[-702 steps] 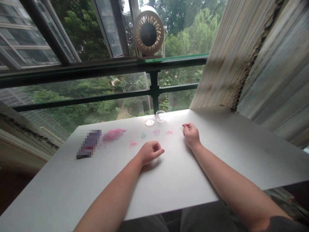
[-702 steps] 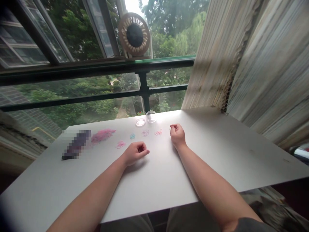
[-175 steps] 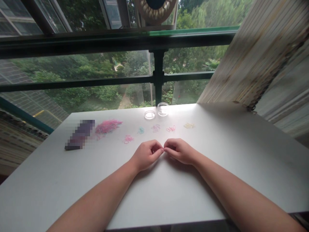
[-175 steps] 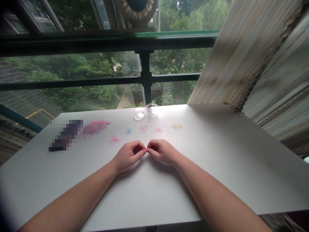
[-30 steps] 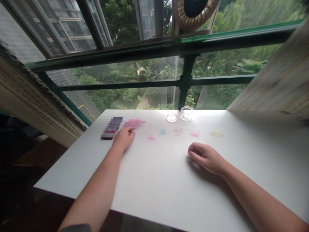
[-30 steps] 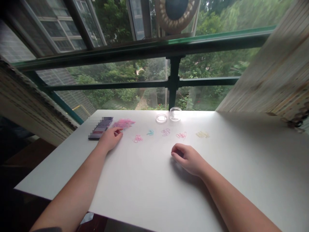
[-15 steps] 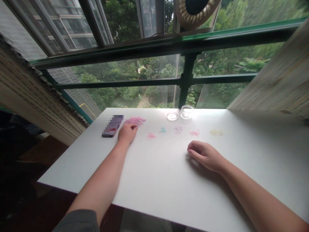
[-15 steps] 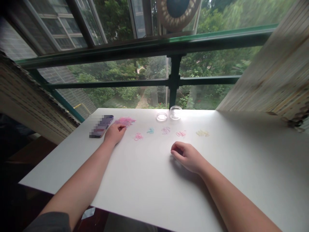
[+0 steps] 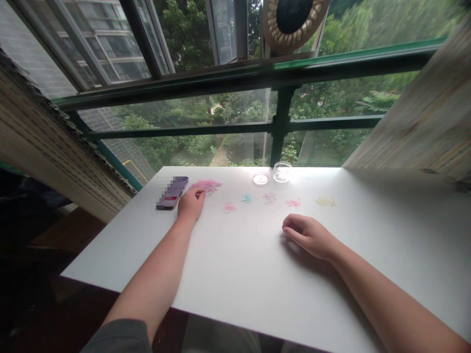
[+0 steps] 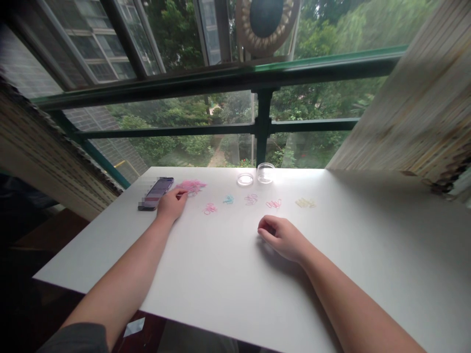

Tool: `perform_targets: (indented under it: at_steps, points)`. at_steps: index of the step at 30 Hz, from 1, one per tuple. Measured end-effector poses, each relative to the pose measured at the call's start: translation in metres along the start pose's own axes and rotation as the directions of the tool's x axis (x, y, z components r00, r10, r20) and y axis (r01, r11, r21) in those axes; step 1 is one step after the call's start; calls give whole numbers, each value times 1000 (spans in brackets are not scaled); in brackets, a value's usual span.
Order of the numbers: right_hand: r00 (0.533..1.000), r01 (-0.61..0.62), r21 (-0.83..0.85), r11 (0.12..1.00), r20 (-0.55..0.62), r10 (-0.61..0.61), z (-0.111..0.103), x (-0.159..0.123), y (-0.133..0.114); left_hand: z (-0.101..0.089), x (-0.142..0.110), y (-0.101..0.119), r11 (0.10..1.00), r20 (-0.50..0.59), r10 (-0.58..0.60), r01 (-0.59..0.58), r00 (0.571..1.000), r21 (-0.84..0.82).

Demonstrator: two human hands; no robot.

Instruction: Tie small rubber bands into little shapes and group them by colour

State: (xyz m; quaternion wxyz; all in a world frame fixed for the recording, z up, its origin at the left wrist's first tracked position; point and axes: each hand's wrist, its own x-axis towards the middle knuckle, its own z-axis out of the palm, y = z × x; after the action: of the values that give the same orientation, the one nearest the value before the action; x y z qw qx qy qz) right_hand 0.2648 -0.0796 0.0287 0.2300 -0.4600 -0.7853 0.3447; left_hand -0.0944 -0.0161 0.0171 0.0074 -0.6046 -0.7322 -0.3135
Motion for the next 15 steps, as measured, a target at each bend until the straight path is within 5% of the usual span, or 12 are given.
perform_targets:
  at_steps: [6,11,15]
  points:
    - [1000,-1,-21,1000,0,1,0,0,0,-1,-2,0,999,-16,-17,16,1000,-43]
    - [1000,1,-24,1000,-2,-1,0,0,0,1,-1,-1,991,-105,116,-122,988,-50]
    - [1000,3,-24,1000,-3,-3,1,0,0,1,-2,0,993,-30,87,-89,996,-71]
